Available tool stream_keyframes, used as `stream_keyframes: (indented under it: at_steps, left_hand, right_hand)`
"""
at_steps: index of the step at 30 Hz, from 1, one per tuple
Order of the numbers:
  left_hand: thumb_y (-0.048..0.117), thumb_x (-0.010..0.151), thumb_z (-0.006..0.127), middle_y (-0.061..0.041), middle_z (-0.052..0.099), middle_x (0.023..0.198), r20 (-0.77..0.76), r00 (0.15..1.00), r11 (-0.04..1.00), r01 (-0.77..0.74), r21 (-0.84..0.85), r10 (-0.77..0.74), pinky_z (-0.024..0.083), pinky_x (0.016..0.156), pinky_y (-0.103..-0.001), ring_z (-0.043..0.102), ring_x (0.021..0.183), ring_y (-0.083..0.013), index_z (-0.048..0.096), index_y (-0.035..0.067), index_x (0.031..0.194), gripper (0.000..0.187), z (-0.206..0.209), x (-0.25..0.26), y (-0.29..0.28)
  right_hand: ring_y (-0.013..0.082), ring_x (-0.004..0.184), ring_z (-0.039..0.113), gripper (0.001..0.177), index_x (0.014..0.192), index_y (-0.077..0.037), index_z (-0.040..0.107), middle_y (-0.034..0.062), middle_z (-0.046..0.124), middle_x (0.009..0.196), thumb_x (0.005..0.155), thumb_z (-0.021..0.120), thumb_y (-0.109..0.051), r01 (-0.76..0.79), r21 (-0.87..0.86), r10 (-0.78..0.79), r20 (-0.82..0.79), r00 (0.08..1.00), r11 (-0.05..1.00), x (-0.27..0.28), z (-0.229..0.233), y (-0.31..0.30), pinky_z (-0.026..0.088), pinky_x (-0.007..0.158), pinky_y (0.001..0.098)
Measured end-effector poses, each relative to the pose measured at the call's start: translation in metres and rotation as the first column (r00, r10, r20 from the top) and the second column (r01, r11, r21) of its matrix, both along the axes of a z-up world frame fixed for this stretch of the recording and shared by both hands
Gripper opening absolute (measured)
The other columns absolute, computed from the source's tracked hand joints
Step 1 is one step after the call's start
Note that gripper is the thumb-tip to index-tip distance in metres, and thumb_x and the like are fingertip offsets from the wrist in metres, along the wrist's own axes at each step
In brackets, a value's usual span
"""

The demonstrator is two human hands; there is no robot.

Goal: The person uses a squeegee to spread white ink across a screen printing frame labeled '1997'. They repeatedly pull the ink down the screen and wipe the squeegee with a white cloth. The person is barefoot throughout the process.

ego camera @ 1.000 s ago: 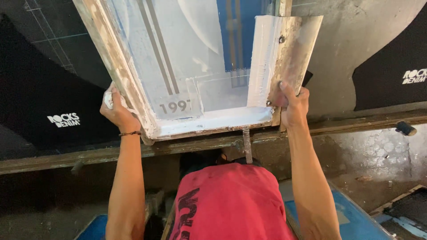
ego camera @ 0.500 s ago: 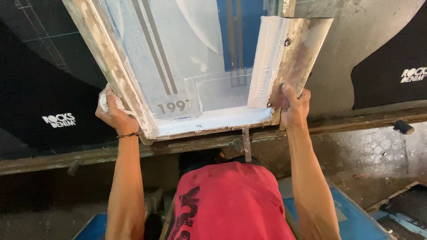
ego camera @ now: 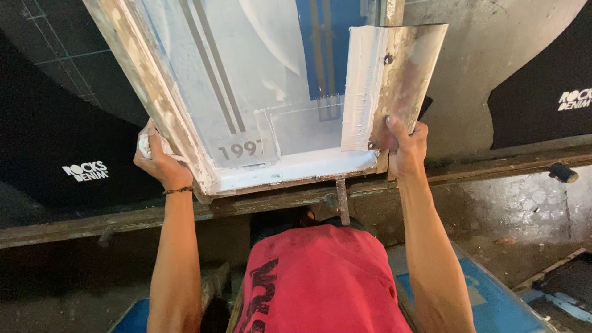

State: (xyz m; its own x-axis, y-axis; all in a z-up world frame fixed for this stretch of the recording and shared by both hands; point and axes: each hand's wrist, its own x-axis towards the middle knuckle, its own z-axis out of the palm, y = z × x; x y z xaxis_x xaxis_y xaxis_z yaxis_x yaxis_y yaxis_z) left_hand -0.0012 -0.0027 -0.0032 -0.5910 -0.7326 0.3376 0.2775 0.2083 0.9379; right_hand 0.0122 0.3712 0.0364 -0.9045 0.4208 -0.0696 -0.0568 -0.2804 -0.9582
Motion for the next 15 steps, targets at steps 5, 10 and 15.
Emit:
stream_keyframes:
  at_steps: [5, 10, 15]
  left_hand:
    - [0.014, 0.1, 0.063, -0.026, 0.072, 0.103, 0.016, 1.0, 0.999, 0.006, -0.032, -0.005, 0.055, 0.092, -0.044, 0.073, 0.102, -0.0355, 0.075, -0.005, 0.112, 0.026, -0.008, -0.004, -0.004]
    - [0.015, 0.099, 0.063, -0.025, 0.073, 0.104, 0.009, 1.0, 1.0, -0.01, -0.012, 0.01, 0.055, 0.092, -0.044, 0.073, 0.101, -0.0336, 0.075, -0.005, 0.113, 0.027, -0.011, -0.005, -0.006]
    - [0.02, 0.099, 0.063, -0.019, 0.073, 0.099, 0.02, 0.998, 0.998, -0.061, 0.014, 0.061, 0.054, 0.092, -0.041, 0.069, 0.097, -0.0223, 0.077, -0.001, 0.107, 0.027, -0.015, -0.001, -0.015]
  right_hand:
    - [0.0035, 0.05, 0.039, 0.039, 0.063, -0.013, 0.054, -0.0041, 0.044, 0.055, 0.087, 0.085, -0.016, -0.035, 0.015, 0.035, 0.013, 0.999, 0.999, 0.0, -0.006, 0.008, 0.04, 0.053, 0.0222]
    - [0.0027, 0.049, 0.038, 0.042, 0.062, -0.013, 0.052, -0.0049, 0.041, 0.054, 0.089, 0.084, -0.015, -0.05, 0.013, 0.05, 0.008, 0.999, 0.999, 0.0, -0.006, 0.008, 0.038, 0.054, 0.0196]
    - [0.0047, 0.049, 0.038, 0.046, 0.061, -0.012, 0.049, -0.0027, 0.041, 0.053, 0.088, 0.086, -0.017, -0.099, 0.061, 0.099, 0.016, 0.995, 0.993, 0.001, -0.029, 0.019, 0.042, 0.054, 0.0238]
